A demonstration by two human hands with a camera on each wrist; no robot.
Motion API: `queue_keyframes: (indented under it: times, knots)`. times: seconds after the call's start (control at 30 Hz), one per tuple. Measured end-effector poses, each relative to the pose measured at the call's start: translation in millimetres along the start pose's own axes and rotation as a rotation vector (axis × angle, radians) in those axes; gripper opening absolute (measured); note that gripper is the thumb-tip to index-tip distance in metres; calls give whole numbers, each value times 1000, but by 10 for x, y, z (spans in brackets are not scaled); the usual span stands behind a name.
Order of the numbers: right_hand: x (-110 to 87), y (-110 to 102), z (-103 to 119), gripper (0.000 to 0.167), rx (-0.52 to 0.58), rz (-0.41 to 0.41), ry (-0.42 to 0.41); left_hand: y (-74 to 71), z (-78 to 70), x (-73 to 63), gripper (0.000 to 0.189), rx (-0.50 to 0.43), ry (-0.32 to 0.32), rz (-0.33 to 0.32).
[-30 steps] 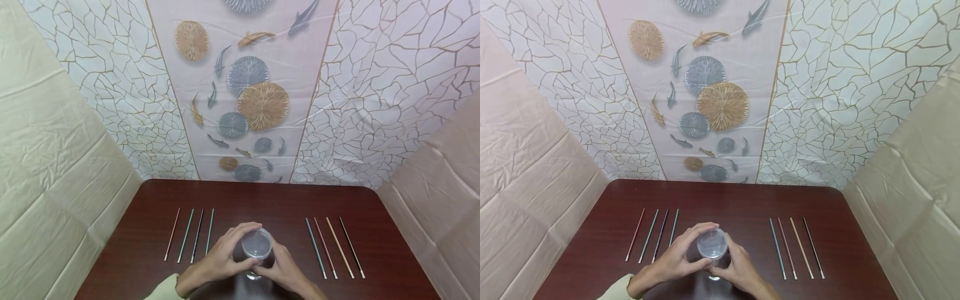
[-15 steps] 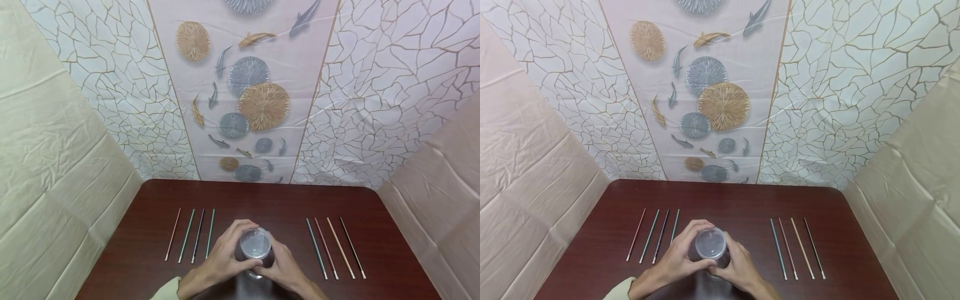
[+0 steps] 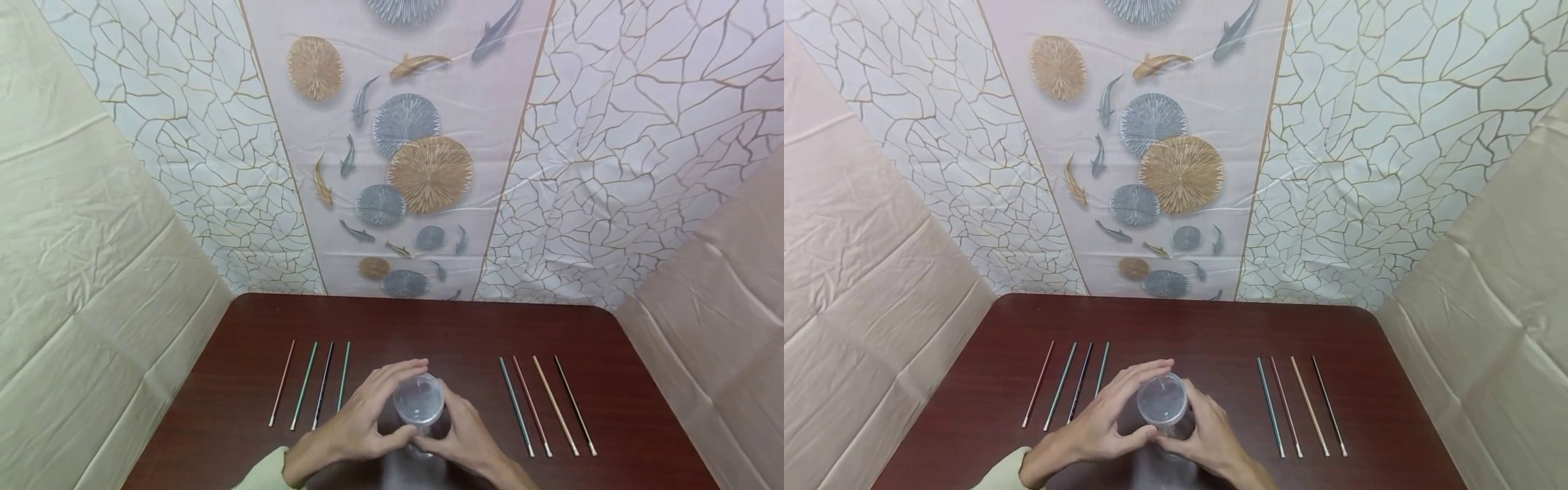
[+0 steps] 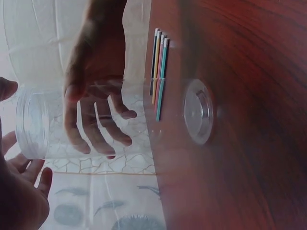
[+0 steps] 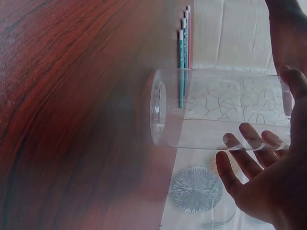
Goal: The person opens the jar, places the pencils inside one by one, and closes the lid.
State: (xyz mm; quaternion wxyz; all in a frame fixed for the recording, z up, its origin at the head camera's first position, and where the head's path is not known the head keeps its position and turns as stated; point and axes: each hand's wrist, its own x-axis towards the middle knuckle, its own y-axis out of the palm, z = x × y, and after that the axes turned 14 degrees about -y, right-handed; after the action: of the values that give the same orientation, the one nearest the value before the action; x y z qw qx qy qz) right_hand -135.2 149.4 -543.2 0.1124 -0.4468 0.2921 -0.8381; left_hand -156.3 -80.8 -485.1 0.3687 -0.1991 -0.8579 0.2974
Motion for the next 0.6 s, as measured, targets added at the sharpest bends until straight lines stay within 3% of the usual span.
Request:
queue_keyframes:
  times: [0.23,0.6]
  knots:
    - [-1,1,-8,77,11,9,2,-10,7,0,80,-6,1,8]
    - [-23,-10,15,81,-34,35,22,35,-1,-1,87,73,-79,-85]
